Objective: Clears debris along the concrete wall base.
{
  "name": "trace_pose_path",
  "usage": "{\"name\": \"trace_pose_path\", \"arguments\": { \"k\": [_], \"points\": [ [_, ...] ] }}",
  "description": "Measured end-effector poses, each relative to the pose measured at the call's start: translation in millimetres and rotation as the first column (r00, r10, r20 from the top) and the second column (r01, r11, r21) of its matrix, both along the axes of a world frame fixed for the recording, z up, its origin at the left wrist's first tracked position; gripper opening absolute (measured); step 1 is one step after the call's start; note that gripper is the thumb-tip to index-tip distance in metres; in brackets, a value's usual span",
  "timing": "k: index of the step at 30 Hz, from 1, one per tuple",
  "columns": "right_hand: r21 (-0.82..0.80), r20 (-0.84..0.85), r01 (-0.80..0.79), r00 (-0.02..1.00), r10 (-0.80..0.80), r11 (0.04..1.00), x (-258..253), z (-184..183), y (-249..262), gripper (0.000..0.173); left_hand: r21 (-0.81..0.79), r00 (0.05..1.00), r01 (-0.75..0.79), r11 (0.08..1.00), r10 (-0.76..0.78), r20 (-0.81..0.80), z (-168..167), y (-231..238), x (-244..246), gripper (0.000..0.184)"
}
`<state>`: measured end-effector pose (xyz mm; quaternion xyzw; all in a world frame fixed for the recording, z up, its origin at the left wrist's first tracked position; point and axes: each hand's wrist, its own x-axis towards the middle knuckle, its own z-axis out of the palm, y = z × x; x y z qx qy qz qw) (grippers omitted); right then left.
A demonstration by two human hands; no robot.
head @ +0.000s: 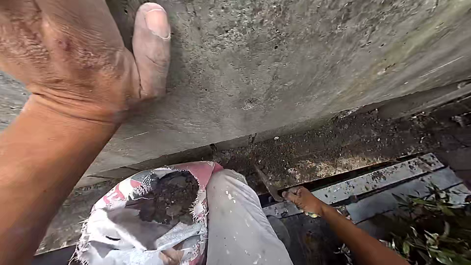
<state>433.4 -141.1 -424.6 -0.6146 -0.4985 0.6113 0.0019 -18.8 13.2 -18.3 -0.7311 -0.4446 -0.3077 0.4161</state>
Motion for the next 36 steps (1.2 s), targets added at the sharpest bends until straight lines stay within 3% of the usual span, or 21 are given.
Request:
{"name": "trace_pose_path", "arguments": {
  "k": [3, 7, 11, 13, 16, 18, 21, 25, 29, 34, 36],
  "points": [
    [-0.049, 0.078, -0.265, 0.960, 0.268, 0.963, -46.5, -31.5, 24.2, 0.056, -0.086, 1.000, 0.016, 0.996, -0.015, 0.013, -8.0, 6.3, -18.6, 0.056],
    [-0.111, 0.097, -0.245, 0.962, 0.256, 0.963, -82.6, -44.6, 61.1, 0.051, -0.097, 0.990, 0.050, 0.994, -0.037, 0.135, -35.8, 28.1, -60.0, 0.048],
    [-0.078, 0.135, -0.251, 0.956, 0.259, 0.965, -32.1, -33.6, 98.0, 0.046, -0.213, 0.974, 0.199, 0.957, -0.169, 0.149, -28.0, 23.6, -48.9, 0.043],
    [-0.043, 0.176, -0.200, 0.963, 0.204, 0.979, 11.5, -40.2, 109.2, 0.047, -0.290, 0.977, 0.206, 0.934, -0.180, 0.116, -23.4, 19.5, -47.9, 0.046],
    [-0.030, 0.255, -0.074, 0.964, 0.079, 0.997, 61.4, -22.3, 114.9, 0.045, -0.357, 0.978, 0.200, 0.913, -0.164, 0.129, -23.5, 15.7, -46.8, 0.049],
    [0.000, 0.251, -0.100, 0.963, 0.097, 0.995, 73.7, -12.2, 111.1, 0.043, -0.357, 0.977, 0.192, 0.914, -0.145, 0.154, -28.3, 17.3, -47.8, 0.050],
    [0.027, 0.230, -0.311, 0.927, 0.297, 0.950, 40.5, -3.0, 90.2, 0.044, -0.345, 0.971, 0.211, 0.915, -0.158, 0.177, -32.0, 18.6, -43.6, 0.053],
    [-0.095, 0.171, -0.472, 0.860, 0.481, 0.877, -42.9, -19.3, 69.2, 0.050, -0.227, 0.971, 0.209, 0.951, -0.174, 0.166, -26.8, 18.9, -32.8, 0.051],
    [-0.124, 0.136, -0.370, 0.913, 0.385, 0.921, -70.7, -21.6, 72.2, 0.047, -0.187, 0.978, 0.161, 0.969, -0.131, 0.163, -23.2, 17.7, -33.5, 0.052],
    [-0.045, 0.261, -0.267, 0.927, 0.270, 0.963, 1.9, -1.2, 111.6, 0.048, -0.186, 0.984, 0.127, 0.974, -0.101, 0.145, -25.9, 20.0, -37.9, 0.048],
    [-0.039, 0.218, -0.249, 0.943, 0.251, 0.968, 8.8, -0.2, 109.4, 0.046, -0.146, 0.990, 0.068, 0.987, -0.048, 0.134, -29.0, 20.3, -42.1, 0.047]
  ]
}}
